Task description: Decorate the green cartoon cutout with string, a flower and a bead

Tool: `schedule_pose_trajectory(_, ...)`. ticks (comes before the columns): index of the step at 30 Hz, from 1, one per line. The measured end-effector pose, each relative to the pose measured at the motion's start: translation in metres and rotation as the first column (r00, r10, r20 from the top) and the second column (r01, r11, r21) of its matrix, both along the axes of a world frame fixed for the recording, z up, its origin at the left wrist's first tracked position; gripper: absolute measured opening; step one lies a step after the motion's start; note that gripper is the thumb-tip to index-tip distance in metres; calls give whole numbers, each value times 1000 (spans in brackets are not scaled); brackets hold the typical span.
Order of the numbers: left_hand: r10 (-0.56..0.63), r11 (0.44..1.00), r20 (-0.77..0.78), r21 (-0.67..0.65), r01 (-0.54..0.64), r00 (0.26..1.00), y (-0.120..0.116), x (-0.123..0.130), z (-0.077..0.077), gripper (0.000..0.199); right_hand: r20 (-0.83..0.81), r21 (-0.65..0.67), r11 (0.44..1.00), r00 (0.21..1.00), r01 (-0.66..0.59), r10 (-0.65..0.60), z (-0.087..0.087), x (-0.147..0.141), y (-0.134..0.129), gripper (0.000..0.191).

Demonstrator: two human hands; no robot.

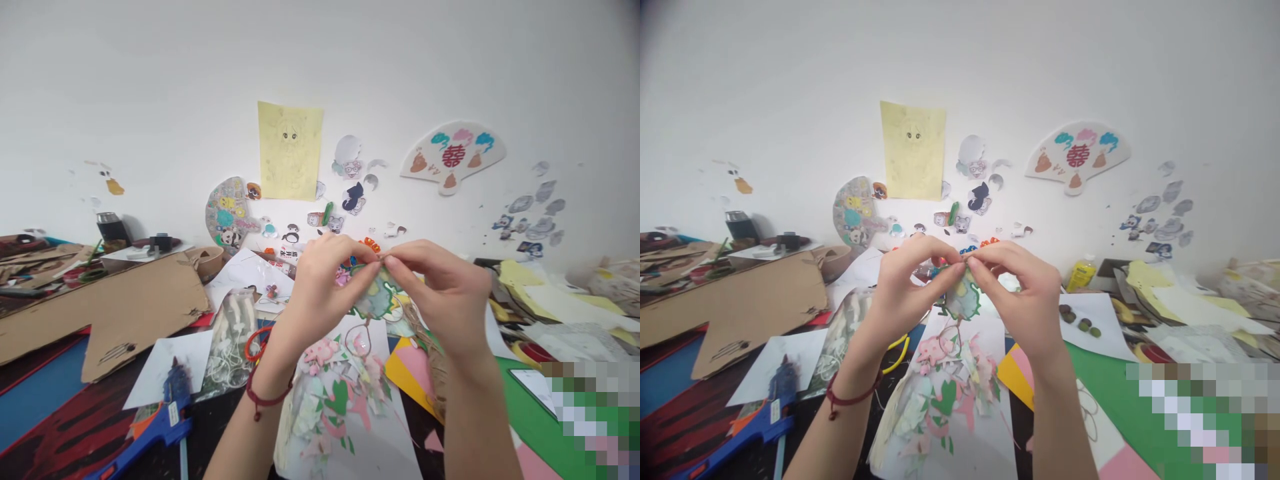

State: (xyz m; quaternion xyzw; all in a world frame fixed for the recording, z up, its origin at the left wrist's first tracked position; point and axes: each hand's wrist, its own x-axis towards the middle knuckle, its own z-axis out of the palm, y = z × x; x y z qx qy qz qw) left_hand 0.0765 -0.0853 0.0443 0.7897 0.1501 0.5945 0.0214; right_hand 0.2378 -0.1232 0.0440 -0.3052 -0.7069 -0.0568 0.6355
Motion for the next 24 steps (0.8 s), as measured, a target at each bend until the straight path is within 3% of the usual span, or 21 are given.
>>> schedule_pose_trajectory(5,-113,988,2,-101,113,994,8,-4,-1,5,63,-56,998,997,39,-35,2,4,-4,11)
schedule_pose_trajectory(15,-161,979,-41,-131,155,986,18,-8,-3,4,158,-75,989,981,126,-113,0,2,-4,8)
schedule_pose_trajectory(19,-145,982,-51,-127,137,988,20,-9,-4,4,180,-42,985,971,169,-158,1,0,-3,8)
schedule_pose_trajectory(24,-25,997,-113,-75,17,993,20,-9,-5,6,225,-4,971,947,237,-230,0,-2,-1,12)
